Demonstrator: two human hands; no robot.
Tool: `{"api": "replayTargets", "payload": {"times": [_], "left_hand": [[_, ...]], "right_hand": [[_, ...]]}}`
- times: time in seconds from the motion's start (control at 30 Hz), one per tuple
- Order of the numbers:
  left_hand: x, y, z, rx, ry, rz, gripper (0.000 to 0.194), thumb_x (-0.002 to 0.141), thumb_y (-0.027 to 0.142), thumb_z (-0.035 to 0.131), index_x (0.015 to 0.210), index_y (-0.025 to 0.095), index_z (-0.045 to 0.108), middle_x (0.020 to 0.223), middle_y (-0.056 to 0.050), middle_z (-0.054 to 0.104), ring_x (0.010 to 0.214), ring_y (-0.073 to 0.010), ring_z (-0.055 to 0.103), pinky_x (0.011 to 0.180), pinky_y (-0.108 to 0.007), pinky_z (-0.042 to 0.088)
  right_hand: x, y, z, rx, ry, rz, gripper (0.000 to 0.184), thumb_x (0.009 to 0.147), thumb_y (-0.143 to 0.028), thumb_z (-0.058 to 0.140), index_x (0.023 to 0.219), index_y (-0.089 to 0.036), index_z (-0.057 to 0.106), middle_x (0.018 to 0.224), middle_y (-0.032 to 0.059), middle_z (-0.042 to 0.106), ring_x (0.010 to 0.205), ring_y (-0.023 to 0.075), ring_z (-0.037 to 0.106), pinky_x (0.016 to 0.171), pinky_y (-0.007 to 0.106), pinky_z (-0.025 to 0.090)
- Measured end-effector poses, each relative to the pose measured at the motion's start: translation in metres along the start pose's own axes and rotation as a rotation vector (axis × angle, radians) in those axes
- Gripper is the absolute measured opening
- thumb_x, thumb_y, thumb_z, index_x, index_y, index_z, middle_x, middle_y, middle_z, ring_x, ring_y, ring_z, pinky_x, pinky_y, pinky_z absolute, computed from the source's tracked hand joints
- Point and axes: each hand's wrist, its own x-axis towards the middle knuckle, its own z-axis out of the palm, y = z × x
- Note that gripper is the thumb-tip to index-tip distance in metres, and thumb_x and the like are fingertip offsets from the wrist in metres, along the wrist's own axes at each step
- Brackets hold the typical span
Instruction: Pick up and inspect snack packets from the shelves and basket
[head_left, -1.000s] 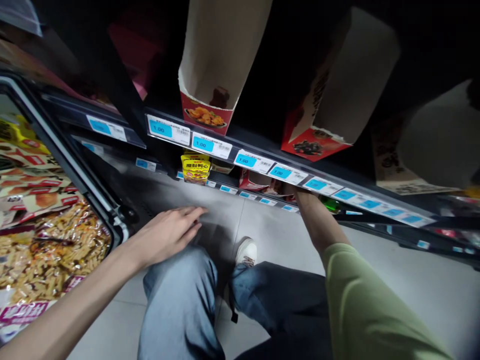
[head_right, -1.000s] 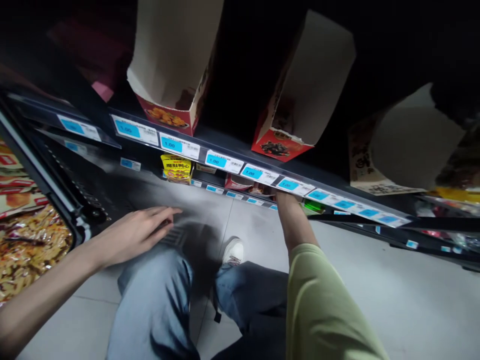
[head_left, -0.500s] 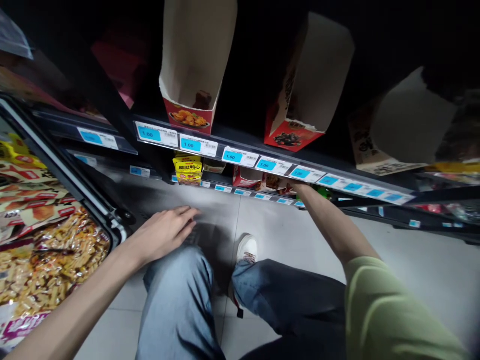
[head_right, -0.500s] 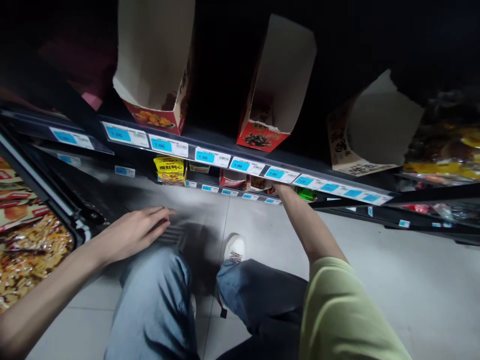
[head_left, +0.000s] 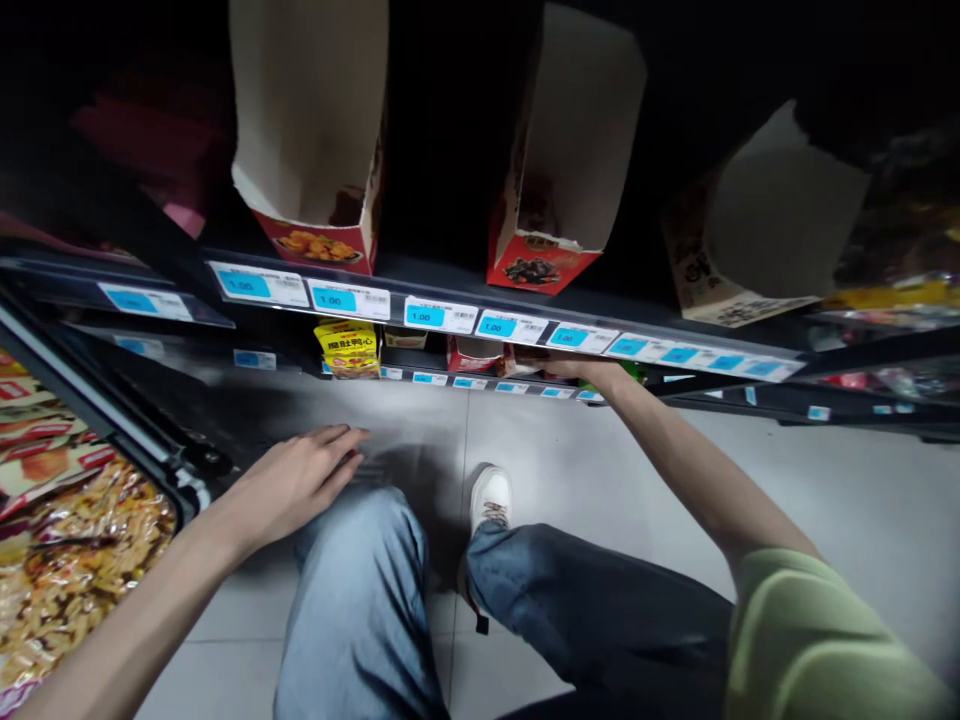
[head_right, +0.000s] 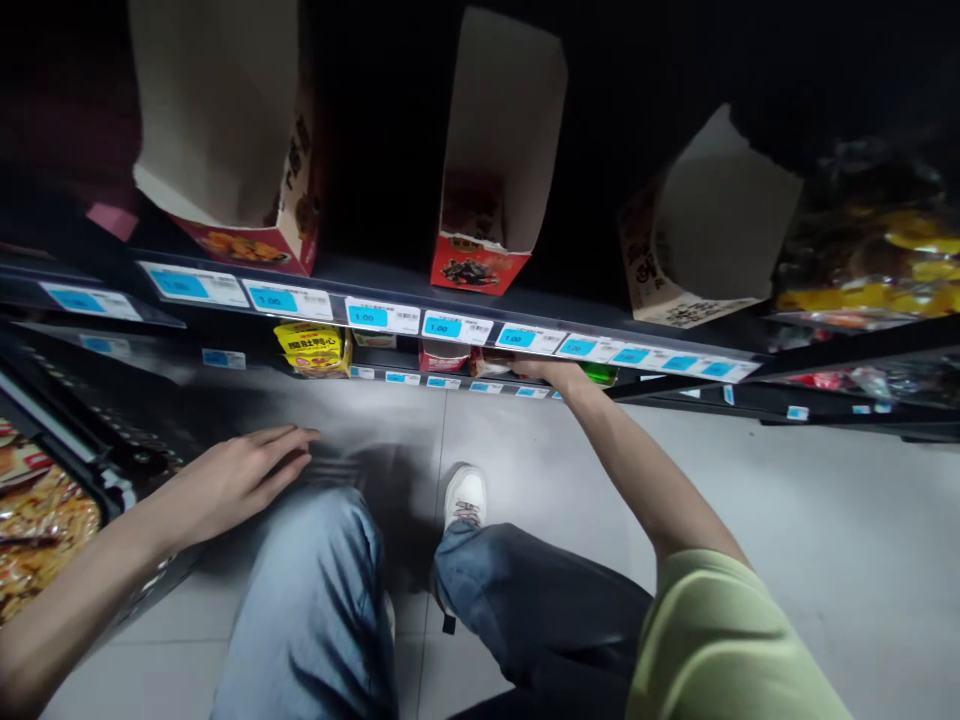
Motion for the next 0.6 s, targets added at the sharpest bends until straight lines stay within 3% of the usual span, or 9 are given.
{"api": "replayTargets", "payload": {"times": [0.13, 0.3, 0.5, 0.6], "left_hand": [[0.001, 0.0, -0.001, 0.006, -0.02, -0.005, 0.042, 0.098, 0.044, 0.029, 0.123, 0.023, 0.056, 0.127, -0.007, 0.063, 0.106, -0.0232, 0.065, 0.095, -0.035, 0.049], [0.001, 0.0, 0.0, 0.008, -0.027, -0.005, 0.04, 0.098, 0.042, 0.03, 0.122, 0.024, 0.056, 0.124, -0.006, 0.064, 0.103, -0.0227, 0.066, 0.093, -0.034, 0.05], [0.0, -0.001, 0.004, 0.07, -0.037, 0.0, 0.041, 0.099, 0.042, 0.027, 0.123, 0.024, 0.055, 0.118, -0.008, 0.066, 0.099, -0.0228, 0.067, 0.088, -0.033, 0.051], [0.0, 0.0, 0.004, 0.101, -0.044, 0.002, 0.041, 0.099, 0.04, 0.025, 0.123, 0.023, 0.054, 0.117, -0.009, 0.066, 0.098, -0.0232, 0.067, 0.085, -0.034, 0.051]], "right_hand": [[0.005, 0.001, 0.007, -0.027, -0.041, 0.008, 0.038, 0.075, -0.027, 0.064, 0.112, -0.02, 0.064, 0.113, 0.0107, 0.069, 0.105, 0.0299, 0.058, 0.096, 0.04, 0.042], [-0.009, 0.002, 0.002, -0.129, -0.08, -0.075, 0.04, 0.074, -0.023, 0.059, 0.114, -0.02, 0.062, 0.116, 0.0122, 0.066, 0.103, 0.0305, 0.056, 0.091, 0.039, 0.041], [-0.02, -0.004, 0.004, -0.069, -0.224, -0.168, 0.036, 0.075, -0.024, 0.056, 0.111, -0.02, 0.061, 0.1, 0.0071, 0.068, 0.083, 0.0229, 0.059, 0.074, 0.031, 0.042], [-0.021, 0.0, 0.005, -0.045, -0.17, -0.131, 0.041, 0.081, -0.026, 0.053, 0.121, -0.02, 0.058, 0.11, 0.0087, 0.068, 0.09, 0.0237, 0.061, 0.079, 0.032, 0.044]]}}
